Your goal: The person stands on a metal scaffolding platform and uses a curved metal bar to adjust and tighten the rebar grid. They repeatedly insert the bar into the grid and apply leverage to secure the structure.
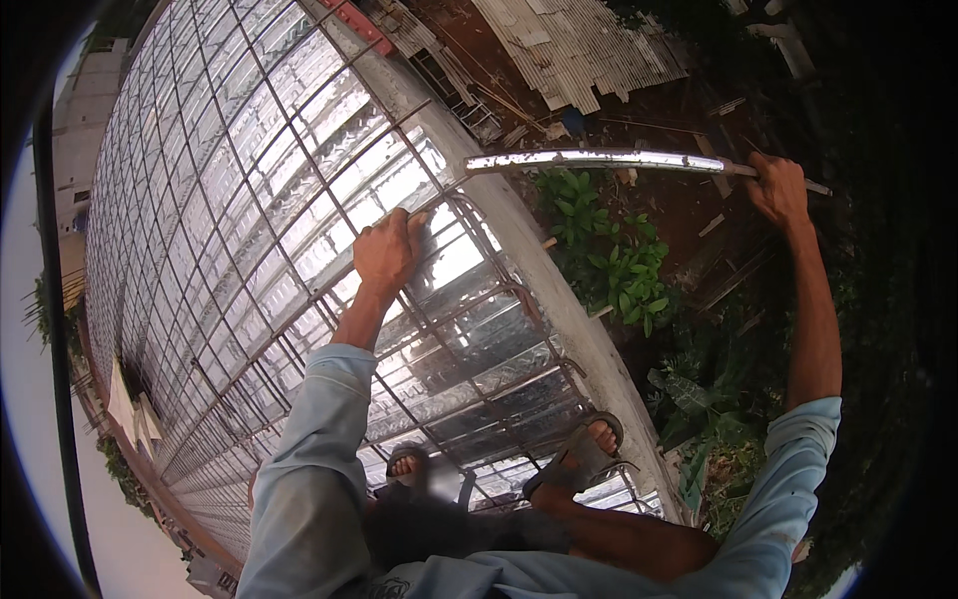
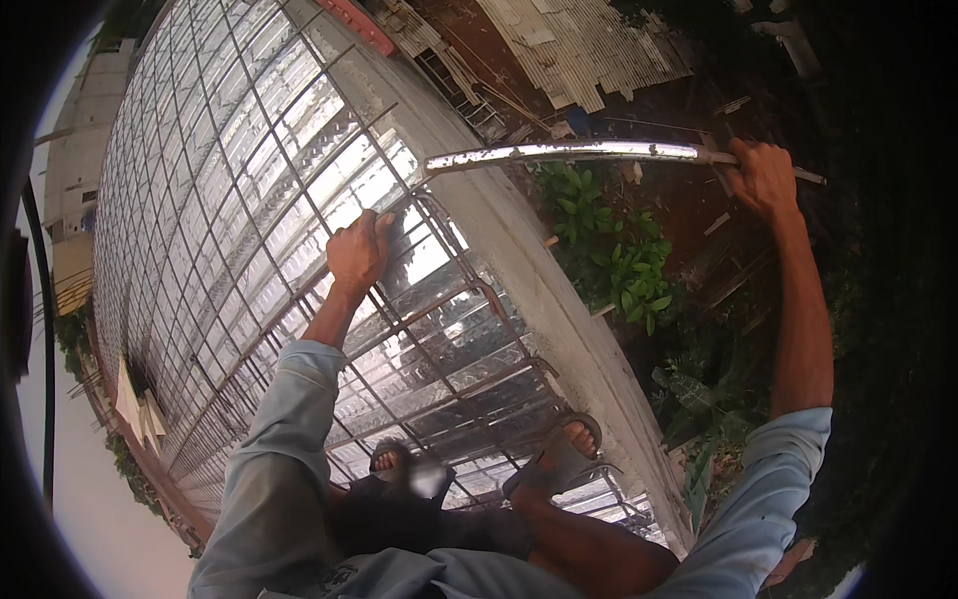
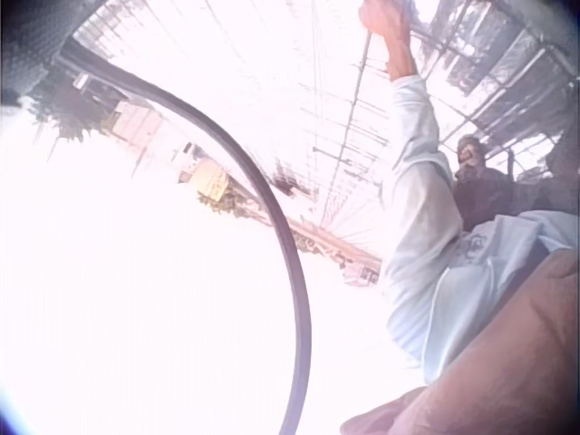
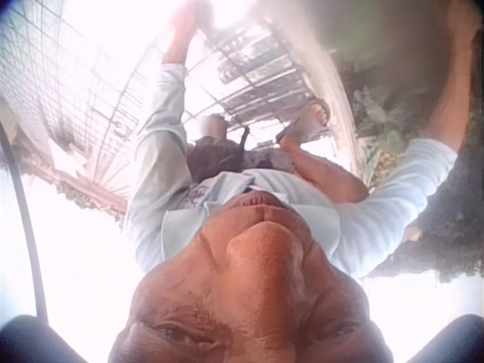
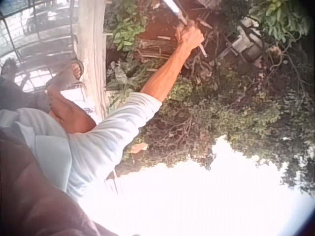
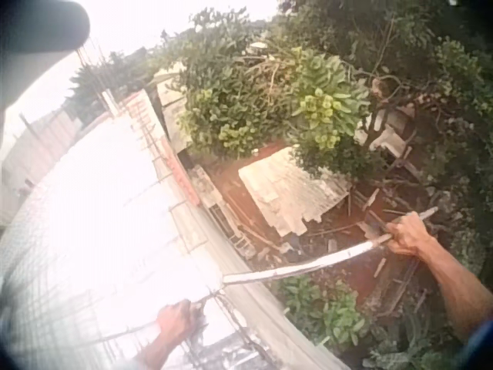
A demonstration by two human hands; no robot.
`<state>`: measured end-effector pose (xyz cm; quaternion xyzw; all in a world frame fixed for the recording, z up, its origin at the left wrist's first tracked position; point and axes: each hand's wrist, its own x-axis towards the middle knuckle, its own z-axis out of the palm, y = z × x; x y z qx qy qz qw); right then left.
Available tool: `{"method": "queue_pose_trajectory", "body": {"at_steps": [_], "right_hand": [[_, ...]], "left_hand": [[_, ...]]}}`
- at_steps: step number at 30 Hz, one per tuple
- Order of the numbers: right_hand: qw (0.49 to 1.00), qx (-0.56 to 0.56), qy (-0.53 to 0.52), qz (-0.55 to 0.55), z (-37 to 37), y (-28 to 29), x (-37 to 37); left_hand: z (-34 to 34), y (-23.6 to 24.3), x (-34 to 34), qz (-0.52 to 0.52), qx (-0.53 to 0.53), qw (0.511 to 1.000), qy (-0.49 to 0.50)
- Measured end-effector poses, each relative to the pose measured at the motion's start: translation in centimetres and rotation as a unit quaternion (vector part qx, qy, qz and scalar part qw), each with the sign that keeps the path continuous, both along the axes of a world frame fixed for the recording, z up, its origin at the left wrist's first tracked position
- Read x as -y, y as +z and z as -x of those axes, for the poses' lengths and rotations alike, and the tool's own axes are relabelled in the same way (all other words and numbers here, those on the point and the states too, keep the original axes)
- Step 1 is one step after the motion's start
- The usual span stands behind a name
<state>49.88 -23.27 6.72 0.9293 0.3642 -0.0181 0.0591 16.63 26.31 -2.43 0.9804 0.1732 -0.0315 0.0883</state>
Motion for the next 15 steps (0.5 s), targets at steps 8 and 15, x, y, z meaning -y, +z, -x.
{"method": "queue_pose_trajectory", "body": {"at_steps": [8,15], "right_hand": [[1.0,0.009,0.017,-0.003,-1.9,1.3,-1.1],[0.999,0.011,0.03,0.006,-2.7,2.1,-0.7]], "left_hand": [[0.5,0.0,-0.4,0.037,0.004,0.999,0.014],[0.3,0.6,0.2,0.065,-0.037,0.996,0.038]]}}
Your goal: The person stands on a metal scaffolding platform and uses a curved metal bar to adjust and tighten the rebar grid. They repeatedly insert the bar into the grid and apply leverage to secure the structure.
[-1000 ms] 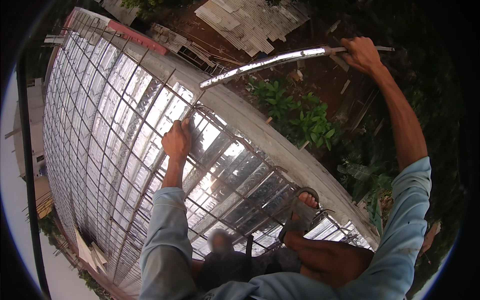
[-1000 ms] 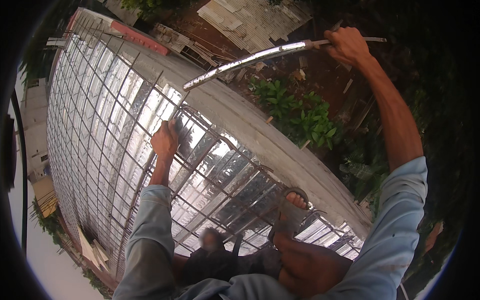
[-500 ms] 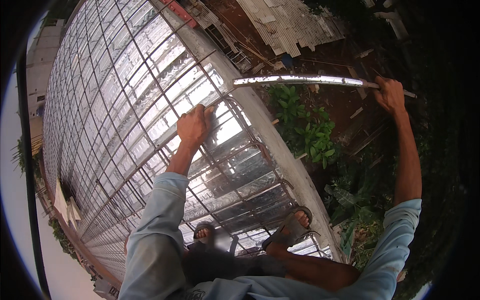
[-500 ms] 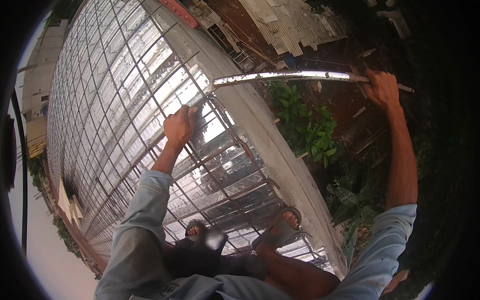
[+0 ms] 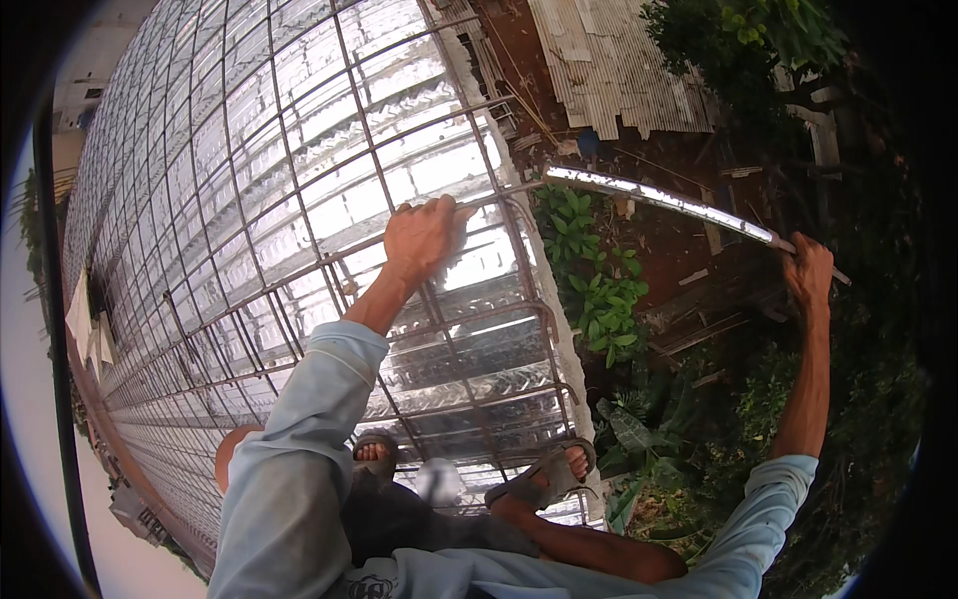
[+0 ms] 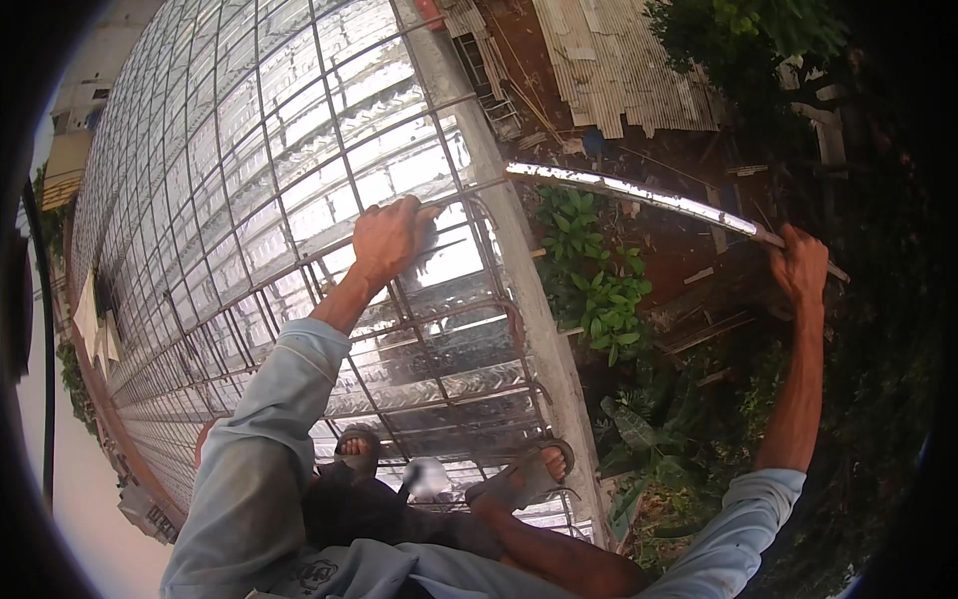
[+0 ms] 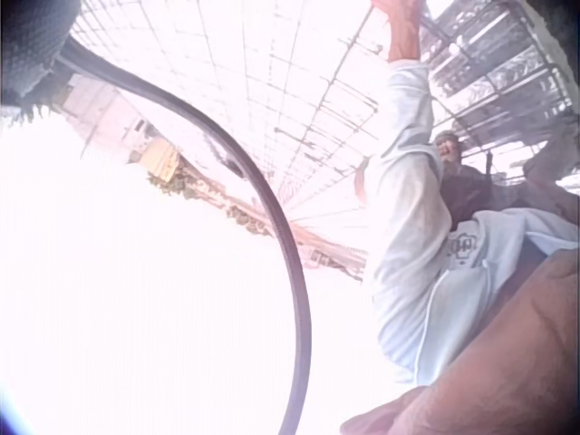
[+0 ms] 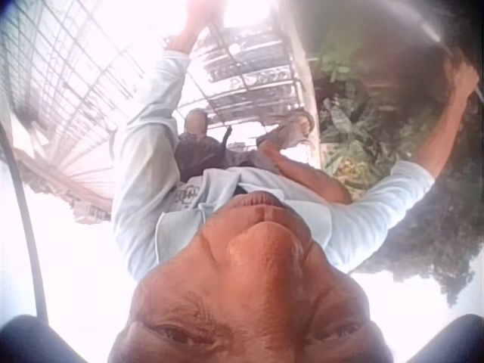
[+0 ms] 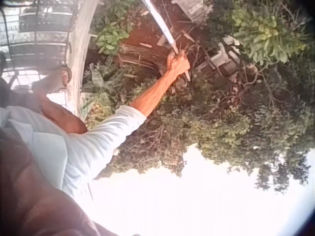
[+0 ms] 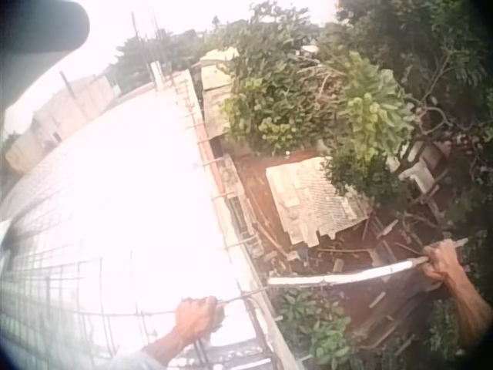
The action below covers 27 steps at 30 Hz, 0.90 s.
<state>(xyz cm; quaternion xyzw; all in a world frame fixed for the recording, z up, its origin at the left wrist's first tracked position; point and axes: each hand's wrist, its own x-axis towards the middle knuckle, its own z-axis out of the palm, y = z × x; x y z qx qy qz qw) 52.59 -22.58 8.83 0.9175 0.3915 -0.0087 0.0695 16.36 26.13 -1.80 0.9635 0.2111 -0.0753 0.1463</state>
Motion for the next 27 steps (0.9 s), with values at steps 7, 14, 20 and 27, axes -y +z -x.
{"method": "queue_pose_trajectory", "body": {"at_steps": [7,14,20,27], "right_hand": [[1.0,-0.007,0.005,0.019,-0.8,0.2,0.7],[0.999,0.009,0.044,0.007,-1.6,-1.1,-2.0],[0.999,-0.012,0.032,0.017,-2.9,-1.8,-3.9],[0.999,-0.005,0.021,0.038,-4.8,-3.3,-3.6]], "left_hand": [[-0.4,0.5,-0.2,0.007,0.004,1.0,-0.018],[-0.3,0.4,-0.3,0.015,-0.03,0.999,-0.007],[0.0,0.3,-0.4,0.012,0.011,1.0,-0.012],[-0.8,1.9,-0.3,0.061,-0.088,0.994,-0.008]]}}
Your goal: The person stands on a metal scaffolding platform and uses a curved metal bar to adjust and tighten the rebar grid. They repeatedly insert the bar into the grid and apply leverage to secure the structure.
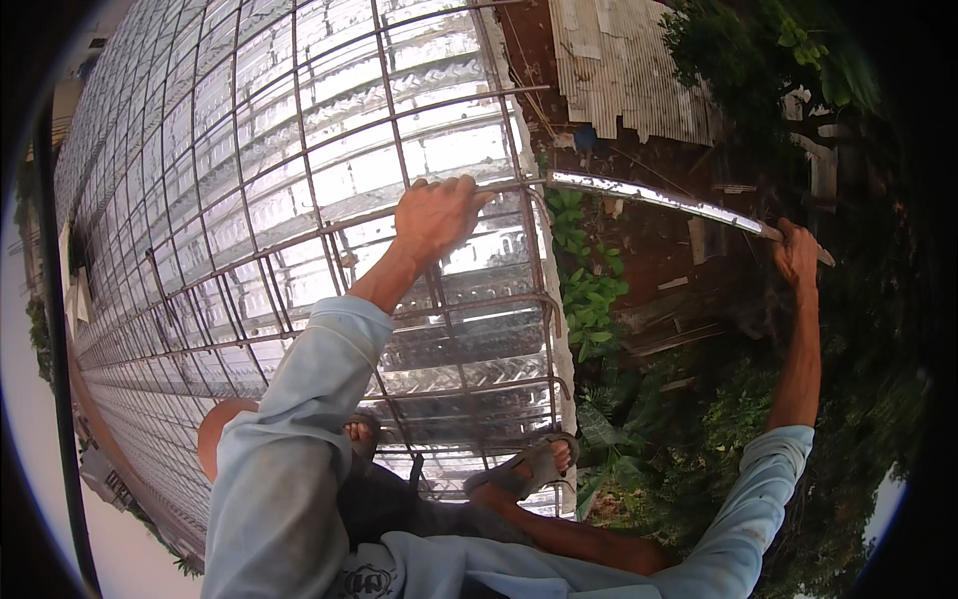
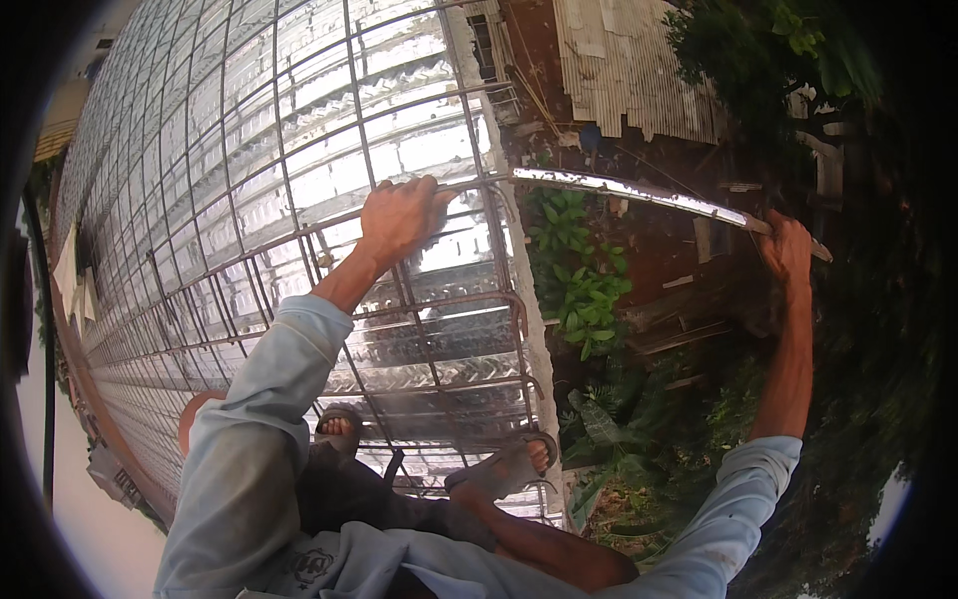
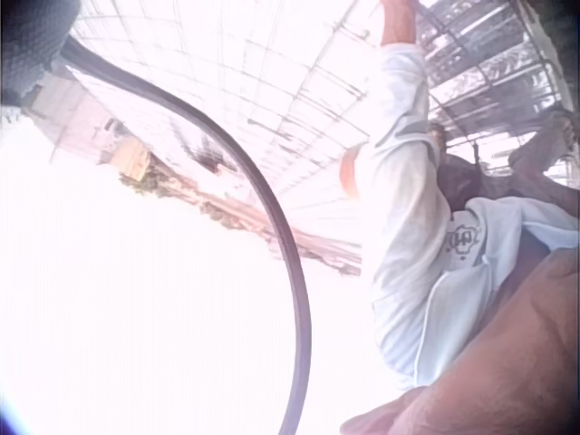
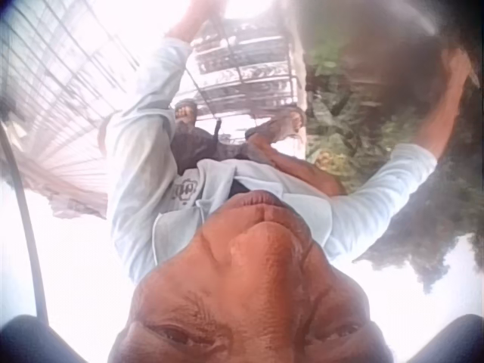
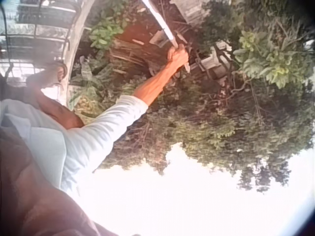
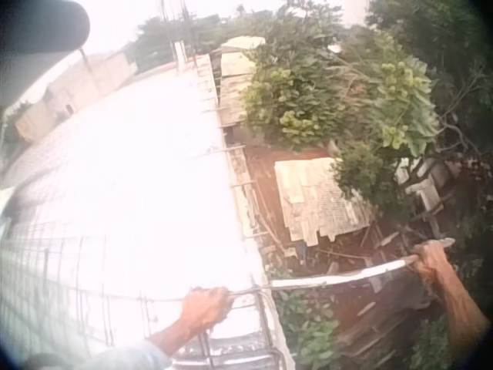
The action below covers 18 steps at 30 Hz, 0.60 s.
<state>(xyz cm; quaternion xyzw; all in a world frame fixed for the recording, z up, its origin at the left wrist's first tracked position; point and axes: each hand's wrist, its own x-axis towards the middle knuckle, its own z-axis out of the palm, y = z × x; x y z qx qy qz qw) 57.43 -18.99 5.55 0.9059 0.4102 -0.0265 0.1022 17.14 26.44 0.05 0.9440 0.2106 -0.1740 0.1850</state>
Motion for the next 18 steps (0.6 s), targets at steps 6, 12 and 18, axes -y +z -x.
{"method": "queue_pose_trajectory", "body": {"at_steps": [6,12,18], "right_hand": [[0.996,-0.078,-0.042,0.022,1.9,-1.5,-0.2],[0.999,-0.003,0.01,-0.044,3.9,-2.2,1.2],[0.983,-0.115,-0.128,0.058,5.5,0.9,-1.9]], "left_hand": [[0.3,-0.1,-0.4,-0.001,-0.018,1.0,0.008],[0.4,-1.9,-0.3,-0.015,0.048,0.999,-0.002],[0.2,0.0,-0.3,-0.004,-0.022,1.0,0.0]]}}
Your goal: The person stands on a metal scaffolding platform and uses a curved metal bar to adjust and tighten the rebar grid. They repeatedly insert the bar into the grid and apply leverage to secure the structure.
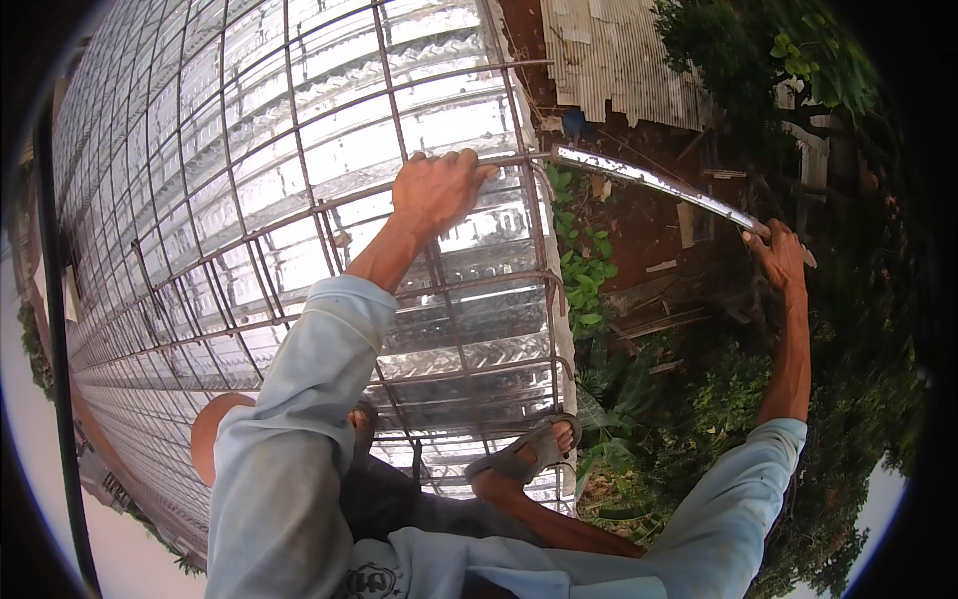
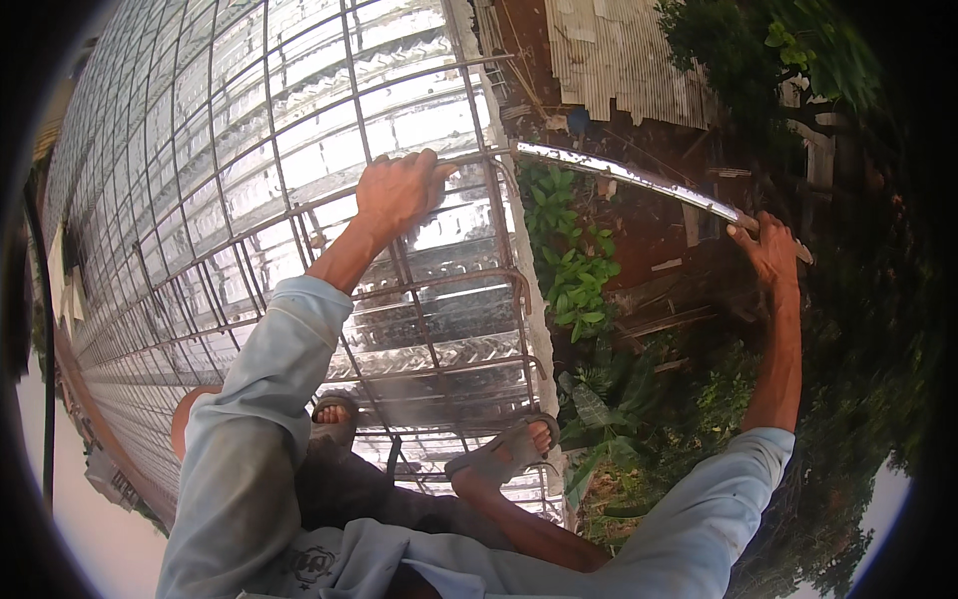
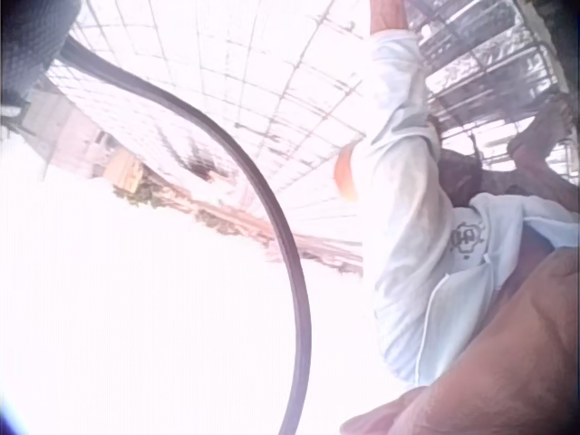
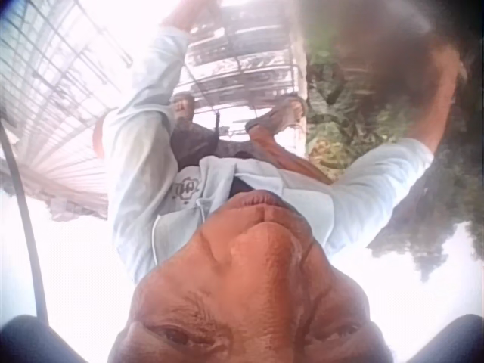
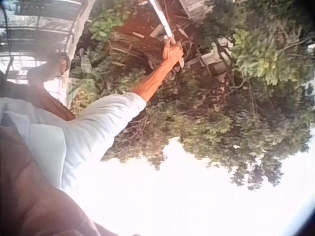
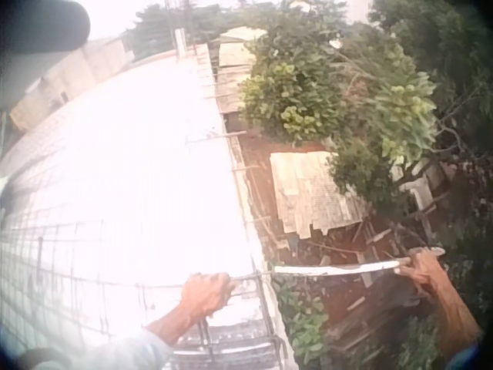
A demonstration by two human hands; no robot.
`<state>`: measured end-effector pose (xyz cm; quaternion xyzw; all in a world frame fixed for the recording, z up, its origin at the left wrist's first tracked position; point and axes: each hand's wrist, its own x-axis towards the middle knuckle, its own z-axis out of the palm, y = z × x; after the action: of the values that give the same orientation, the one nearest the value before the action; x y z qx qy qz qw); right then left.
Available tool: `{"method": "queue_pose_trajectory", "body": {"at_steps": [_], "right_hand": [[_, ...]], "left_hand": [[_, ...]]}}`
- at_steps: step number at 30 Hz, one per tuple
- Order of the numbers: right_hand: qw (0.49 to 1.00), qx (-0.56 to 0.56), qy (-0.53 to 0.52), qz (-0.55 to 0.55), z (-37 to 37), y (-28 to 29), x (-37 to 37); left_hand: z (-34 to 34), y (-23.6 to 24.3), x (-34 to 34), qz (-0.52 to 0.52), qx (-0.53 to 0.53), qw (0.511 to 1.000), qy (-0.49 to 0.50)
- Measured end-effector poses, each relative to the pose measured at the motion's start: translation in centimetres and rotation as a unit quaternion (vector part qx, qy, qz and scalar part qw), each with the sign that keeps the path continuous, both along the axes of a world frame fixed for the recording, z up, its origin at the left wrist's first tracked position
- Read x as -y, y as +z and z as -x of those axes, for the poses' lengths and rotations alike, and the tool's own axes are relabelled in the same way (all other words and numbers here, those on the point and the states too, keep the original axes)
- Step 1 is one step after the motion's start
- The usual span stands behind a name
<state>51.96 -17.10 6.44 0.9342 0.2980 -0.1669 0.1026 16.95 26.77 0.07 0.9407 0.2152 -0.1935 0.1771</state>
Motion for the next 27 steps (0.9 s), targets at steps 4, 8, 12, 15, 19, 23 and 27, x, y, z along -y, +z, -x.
{"method": "queue_pose_trajectory", "body": {"at_steps": [4,8,12,15,19,23,27], "right_hand": [[0.994,0.04,-0.004,-0.099,1.0,-1.7,1.8],[0.992,0.071,-0.001,-0.107,2.0,-3.1,2.9],[0.988,0.114,0.027,-0.102,3.4,-4.0,3.4],[0.988,0.127,0.018,-0.088,4.4,-3.9,4.2],[0.987,0.145,-0.009,-0.07,7.1,-3.6,5.3],[0.979,0.183,-0.04,-0.084,11.8,-3.4,5.7],[0.971,0.207,-0.101,-0.067,17.9,-3.3,7.0]], "left_hand": [[0.0,0.3,0.1,-0.011,0.009,1.0,-0.003],[0.0,0.1,0.2,-0.027,0.02,0.999,-0.015],[1.0,-2.2,-0.2,-0.045,0.133,0.99,-0.009],[0.8,-2.0,-0.2,-0.046,0.125,0.991,-0.006],[0.6,-2.1,0.1,-0.041,0.102,0.994,-0.001],[0.7,-1.6,0.1,-0.051,0.097,0.994,-0.015],[0.7,-1.9,0.1,-0.05,0.101,0.993,-0.025]]}}
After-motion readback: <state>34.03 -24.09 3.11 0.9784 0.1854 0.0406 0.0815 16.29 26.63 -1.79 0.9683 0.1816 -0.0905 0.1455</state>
